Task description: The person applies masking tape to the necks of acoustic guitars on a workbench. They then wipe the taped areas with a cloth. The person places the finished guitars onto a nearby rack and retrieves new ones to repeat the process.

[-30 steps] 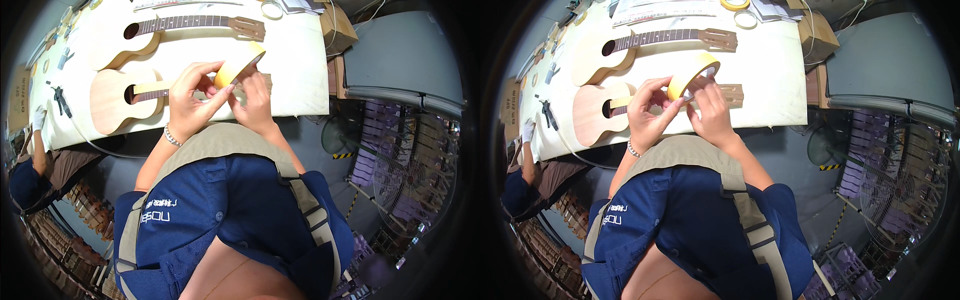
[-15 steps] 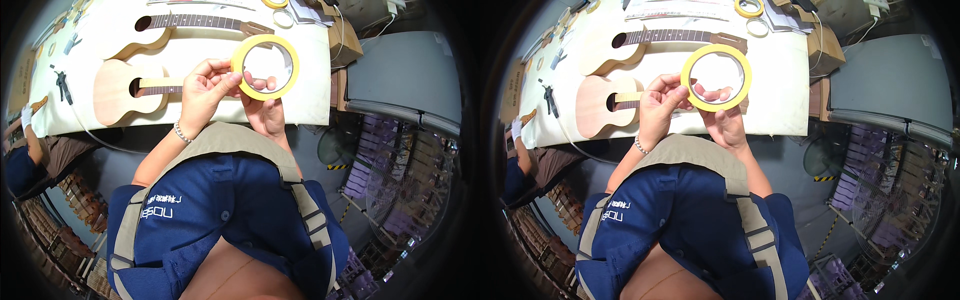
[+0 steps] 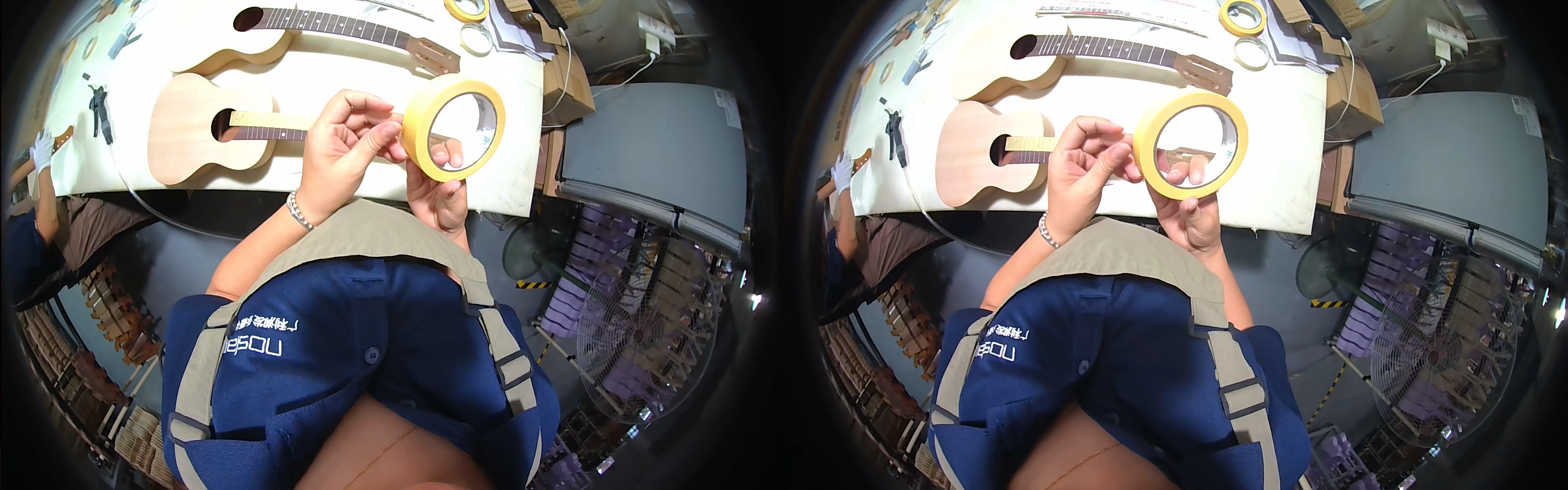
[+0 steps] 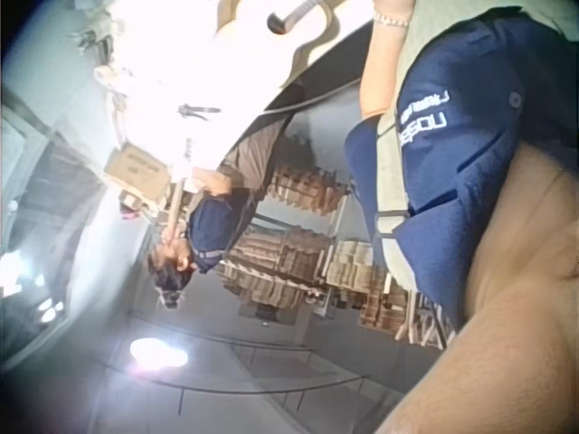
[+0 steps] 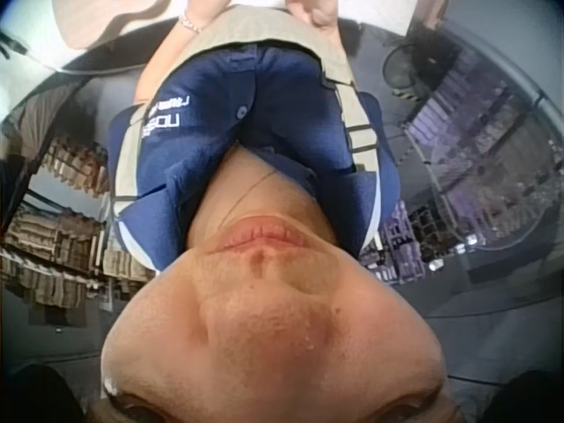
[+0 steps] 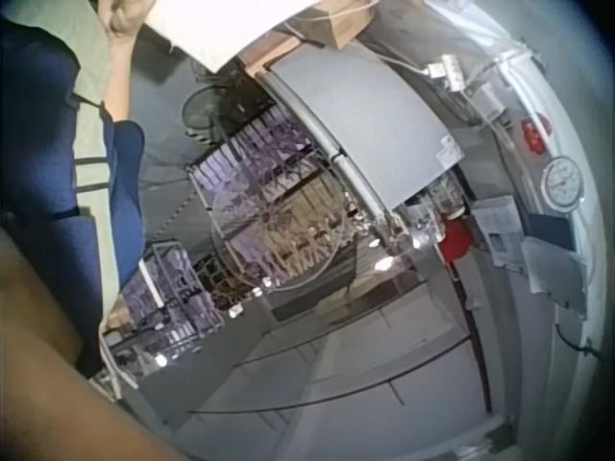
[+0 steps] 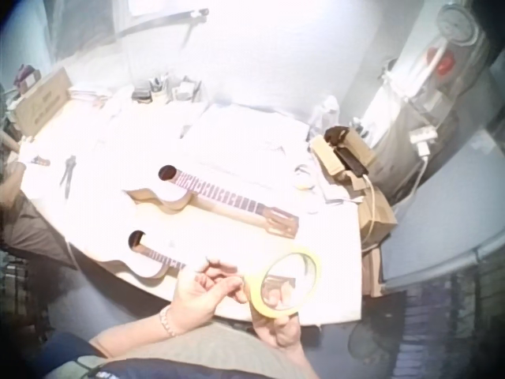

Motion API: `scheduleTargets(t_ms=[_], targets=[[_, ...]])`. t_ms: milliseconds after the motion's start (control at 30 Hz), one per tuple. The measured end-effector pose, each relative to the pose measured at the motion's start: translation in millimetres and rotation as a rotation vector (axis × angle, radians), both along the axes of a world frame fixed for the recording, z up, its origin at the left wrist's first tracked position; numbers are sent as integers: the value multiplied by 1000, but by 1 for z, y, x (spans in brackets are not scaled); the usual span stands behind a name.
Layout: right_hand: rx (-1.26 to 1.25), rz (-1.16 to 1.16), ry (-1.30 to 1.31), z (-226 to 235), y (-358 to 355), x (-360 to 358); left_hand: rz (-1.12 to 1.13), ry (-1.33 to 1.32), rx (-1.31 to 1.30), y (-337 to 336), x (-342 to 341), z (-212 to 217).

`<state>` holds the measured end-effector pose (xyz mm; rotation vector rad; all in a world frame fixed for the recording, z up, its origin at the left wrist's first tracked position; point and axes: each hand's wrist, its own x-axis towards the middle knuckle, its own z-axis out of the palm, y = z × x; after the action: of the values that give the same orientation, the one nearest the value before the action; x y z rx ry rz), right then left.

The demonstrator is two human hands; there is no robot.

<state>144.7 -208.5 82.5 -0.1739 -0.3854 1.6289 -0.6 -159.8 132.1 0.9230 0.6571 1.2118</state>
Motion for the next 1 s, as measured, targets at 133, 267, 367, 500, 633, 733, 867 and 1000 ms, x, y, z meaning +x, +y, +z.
scheduleTargets(t_ms=[133,267,367,500,633,733,867,1000], targets=[[5,21,39,-1,0,-1,-56,81,40,7,-8,1],[5,77,6,4,1,2,-78,146,56,9,-14,5],[-15,69,-14,6,1,2,-81,189,102,12,-18,6],[7,64,45,-2,3,2,-125,210,89,16,-22,6],[14,75,24,-1,3,3,-163,233,85,17,-21,5],[-10,21,11,2,3,1,-148,379,204,16,-20,0],[-218,-142,190,-4,5,5,-116,479,401,7,-22,-12],[-171,-105,71,-10,-3,18,67,593,397,16,-20,-9]])
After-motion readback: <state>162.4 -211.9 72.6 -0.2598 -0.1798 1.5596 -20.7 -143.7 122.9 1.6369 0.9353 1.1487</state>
